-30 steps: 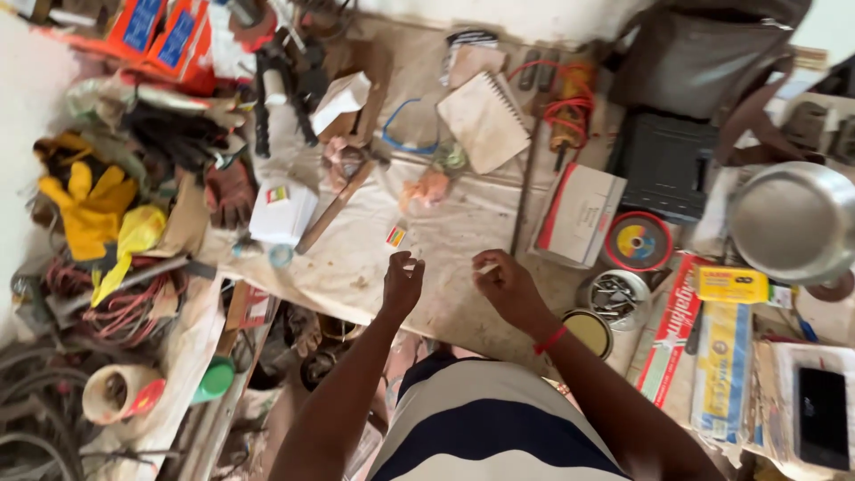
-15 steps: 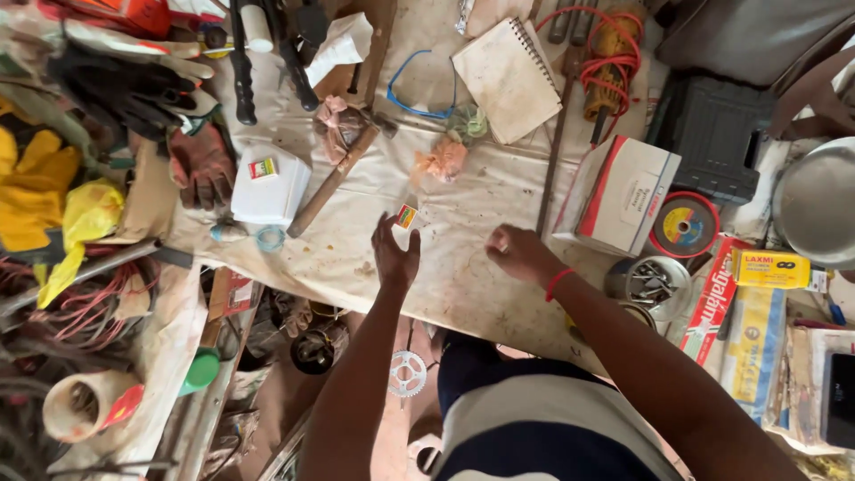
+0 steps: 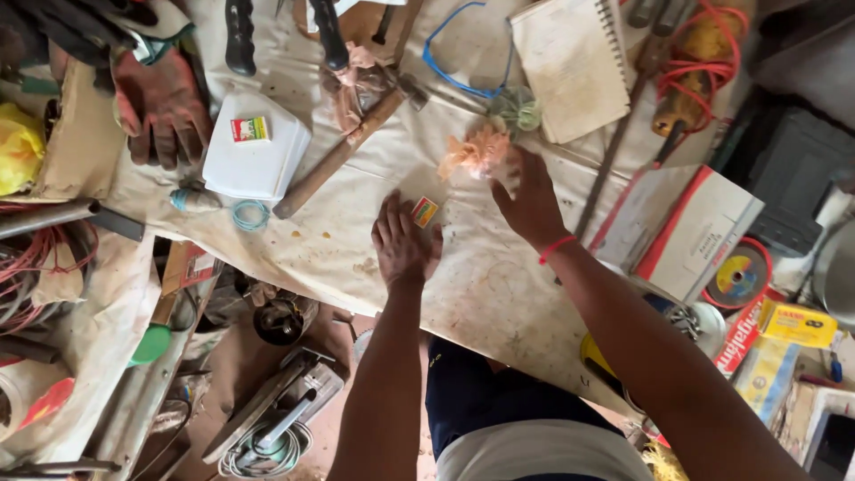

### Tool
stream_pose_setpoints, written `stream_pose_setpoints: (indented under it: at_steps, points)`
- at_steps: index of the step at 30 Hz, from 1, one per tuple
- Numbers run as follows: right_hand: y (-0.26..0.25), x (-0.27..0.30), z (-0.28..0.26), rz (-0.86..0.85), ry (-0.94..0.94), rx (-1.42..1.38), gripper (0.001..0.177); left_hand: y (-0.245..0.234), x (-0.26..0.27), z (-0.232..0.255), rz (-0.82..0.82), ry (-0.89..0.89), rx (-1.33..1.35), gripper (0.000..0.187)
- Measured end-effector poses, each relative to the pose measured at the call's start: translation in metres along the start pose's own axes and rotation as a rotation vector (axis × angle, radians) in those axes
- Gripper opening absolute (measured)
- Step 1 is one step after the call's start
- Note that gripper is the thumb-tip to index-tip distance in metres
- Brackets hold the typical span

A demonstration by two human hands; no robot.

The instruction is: Organizing various workshop supplies and tools on a cluttered workbench.

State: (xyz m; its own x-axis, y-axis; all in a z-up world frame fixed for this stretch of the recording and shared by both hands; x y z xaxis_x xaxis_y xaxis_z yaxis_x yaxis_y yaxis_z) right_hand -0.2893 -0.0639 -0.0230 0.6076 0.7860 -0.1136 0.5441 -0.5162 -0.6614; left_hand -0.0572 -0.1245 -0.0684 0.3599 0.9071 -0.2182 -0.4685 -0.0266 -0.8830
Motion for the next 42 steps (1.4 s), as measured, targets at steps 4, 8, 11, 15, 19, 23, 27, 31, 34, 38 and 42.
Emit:
stream_pose_setpoints:
  at_steps: [4, 8, 11, 15, 19, 23, 27, 31, 34, 38, 42]
  points:
    - [0.014, -0.028, -0.056, 0.119, -0.347, 0.214, 0.069, -0.001, -0.002, 0.002, 0.035, 0.017, -0.011, 0.068]
    - [0.031, -0.038, -0.042, 0.105, -0.267, 0.221, 0.056, 0.000, -0.003, 0.002, 0.035, 0.034, -0.052, 0.067]
    - [0.026, -0.043, -0.040, 0.148, -0.217, 0.144, 0.044, 0.000, -0.003, 0.003, 0.048, 0.036, -0.057, 0.066]
    - [0.016, -0.057, -0.062, 0.204, -0.174, -0.040, 0.035, -0.004, -0.002, 0.003, 0.059, 0.033, -0.066, 0.066]
    - [0.012, -0.095, -0.074, 0.265, -0.208, -0.115, 0.032, -0.003, -0.005, 0.004, 0.057, 0.040, -0.077, 0.065]
    - [0.015, -0.150, -0.058, 0.306, -0.219, -0.099, 0.032, -0.002, -0.003, 0.003, 0.054, 0.043, -0.084, 0.063]
    - [0.011, -0.204, -0.042, 0.375, -0.202, -0.080, 0.031, 0.000, -0.008, 0.003, 0.063, 0.036, -0.052, 0.063]
    - [0.007, -0.244, -0.062, 0.423, -0.330, -0.118, 0.030, 0.004, -0.004, -0.001, 0.056, 0.029, -0.065, 0.062]
    - [0.006, -0.253, -0.074, 0.419, -0.438, -0.130, 0.039, 0.005, -0.003, -0.001, 0.036, 0.029, -0.076, 0.062]
    - [-0.003, -0.227, -0.045, 0.386, -0.395, -0.108, 0.040, 0.006, -0.001, -0.001, 0.020, 0.023, -0.074, 0.063]
    - [-0.033, -0.158, -0.036, 0.415, -0.289, 0.164, 0.029, 0.005, -0.005, 0.001, 0.006, 0.015, -0.077, 0.064]
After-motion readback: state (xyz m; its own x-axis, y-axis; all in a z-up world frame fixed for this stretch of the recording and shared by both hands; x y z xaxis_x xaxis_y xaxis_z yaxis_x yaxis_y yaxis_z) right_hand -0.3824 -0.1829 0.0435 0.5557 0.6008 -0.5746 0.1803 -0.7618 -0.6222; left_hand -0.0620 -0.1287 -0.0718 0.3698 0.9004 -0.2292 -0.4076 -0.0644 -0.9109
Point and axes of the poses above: each hand's wrist, its own x-axis away from the middle knuckle, its own y-axis out of the palm, z = x × y, the point moved 9 cm from there along -x, towards the middle knuckle, and after that the axes turned 11 degrees about z, right-handed, at the moved point
